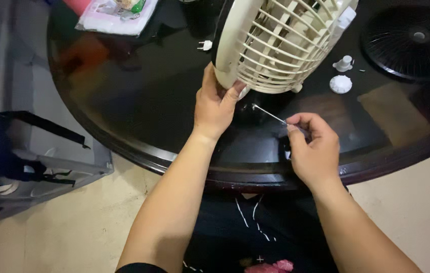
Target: The person uses a screwdriver to remove screws from the front grille of a small electric fan, then detaches the grille and removes the fan blades. The components are placed on the table.
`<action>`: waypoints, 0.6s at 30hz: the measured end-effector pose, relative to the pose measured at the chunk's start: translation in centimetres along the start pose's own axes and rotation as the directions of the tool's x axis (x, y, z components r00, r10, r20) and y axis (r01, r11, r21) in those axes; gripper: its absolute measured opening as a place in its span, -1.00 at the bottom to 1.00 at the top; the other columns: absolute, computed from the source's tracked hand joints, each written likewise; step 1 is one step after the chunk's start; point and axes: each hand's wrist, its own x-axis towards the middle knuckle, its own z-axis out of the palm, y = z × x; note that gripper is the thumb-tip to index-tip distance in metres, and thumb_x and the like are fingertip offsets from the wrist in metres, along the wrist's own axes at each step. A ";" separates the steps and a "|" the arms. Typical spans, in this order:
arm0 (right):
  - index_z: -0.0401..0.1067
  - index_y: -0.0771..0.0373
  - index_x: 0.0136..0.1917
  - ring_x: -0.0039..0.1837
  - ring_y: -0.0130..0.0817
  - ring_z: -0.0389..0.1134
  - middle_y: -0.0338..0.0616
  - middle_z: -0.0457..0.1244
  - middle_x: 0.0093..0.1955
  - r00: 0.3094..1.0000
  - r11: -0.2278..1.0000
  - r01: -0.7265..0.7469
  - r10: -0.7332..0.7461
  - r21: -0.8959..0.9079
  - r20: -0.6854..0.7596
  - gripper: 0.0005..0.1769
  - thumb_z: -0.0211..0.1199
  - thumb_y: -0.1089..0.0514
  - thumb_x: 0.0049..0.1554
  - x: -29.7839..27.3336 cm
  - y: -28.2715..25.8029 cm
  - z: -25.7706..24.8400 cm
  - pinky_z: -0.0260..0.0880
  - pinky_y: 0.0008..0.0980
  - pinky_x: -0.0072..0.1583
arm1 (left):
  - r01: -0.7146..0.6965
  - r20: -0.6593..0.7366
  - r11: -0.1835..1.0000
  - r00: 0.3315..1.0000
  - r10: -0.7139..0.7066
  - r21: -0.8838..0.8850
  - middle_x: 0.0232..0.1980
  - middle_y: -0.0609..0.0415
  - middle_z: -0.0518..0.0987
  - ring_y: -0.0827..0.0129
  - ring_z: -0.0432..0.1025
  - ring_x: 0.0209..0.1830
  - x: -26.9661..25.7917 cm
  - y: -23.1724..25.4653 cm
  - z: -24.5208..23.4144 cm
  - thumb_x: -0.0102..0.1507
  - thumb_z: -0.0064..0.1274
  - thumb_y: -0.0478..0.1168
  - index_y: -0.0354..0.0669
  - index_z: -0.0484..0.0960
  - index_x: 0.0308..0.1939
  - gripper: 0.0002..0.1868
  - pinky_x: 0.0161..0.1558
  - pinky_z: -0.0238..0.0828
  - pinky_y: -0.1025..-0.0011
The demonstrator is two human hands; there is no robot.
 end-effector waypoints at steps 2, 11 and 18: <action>0.54 0.28 0.05 -0.27 -0.51 0.28 -0.17 0.35 -0.21 0.980 0.980 -0.198 0.198 -0.004 0.003 -0.87 0.25 0.25 0.22 0.0 0.2 -0.5 0.27 -0.51 -0.20 | -0.014 -0.046 0.993 0.999 0.020 0.114 0.18 -0.10 0.65 0.22 0.60 0.19 -0.4 -0.1 0.3 0.34 0.15 0.06 -0.24 0.25 0.42 -0.28 0.20 0.51 0.37; 0.47 0.39 0.11 -0.12 -0.50 0.42 -0.15 0.38 -0.12 0.999 0.969 -0.054 0.053 0.240 0.009 -0.84 0.27 0.32 0.25 -0.3 -0.6 -0.7 0.45 -0.53 -0.08 | -0.130 -0.190 0.975 0.968 0.165 0.182 0.25 -0.16 0.57 0.14 0.50 0.27 -0.8 -0.7 -0.2 0.52 -0.16 0.11 -0.25 0.27 0.41 -0.44 0.30 0.39 0.27; 0.49 0.39 0.10 0.00 -0.43 0.44 -0.08 0.36 0.00 0.936 0.936 0.350 -0.351 -0.033 -0.023 -0.91 0.28 0.32 0.34 -0.5 -3.8 -0.5 0.46 -0.51 0.06 | 0.012 -0.239 0.994 0.971 0.016 0.112 0.19 -0.12 0.61 0.17 0.53 0.20 -0.5 -0.8 -0.4 0.53 -0.28 0.04 -0.25 0.36 0.33 -0.53 0.24 0.41 0.30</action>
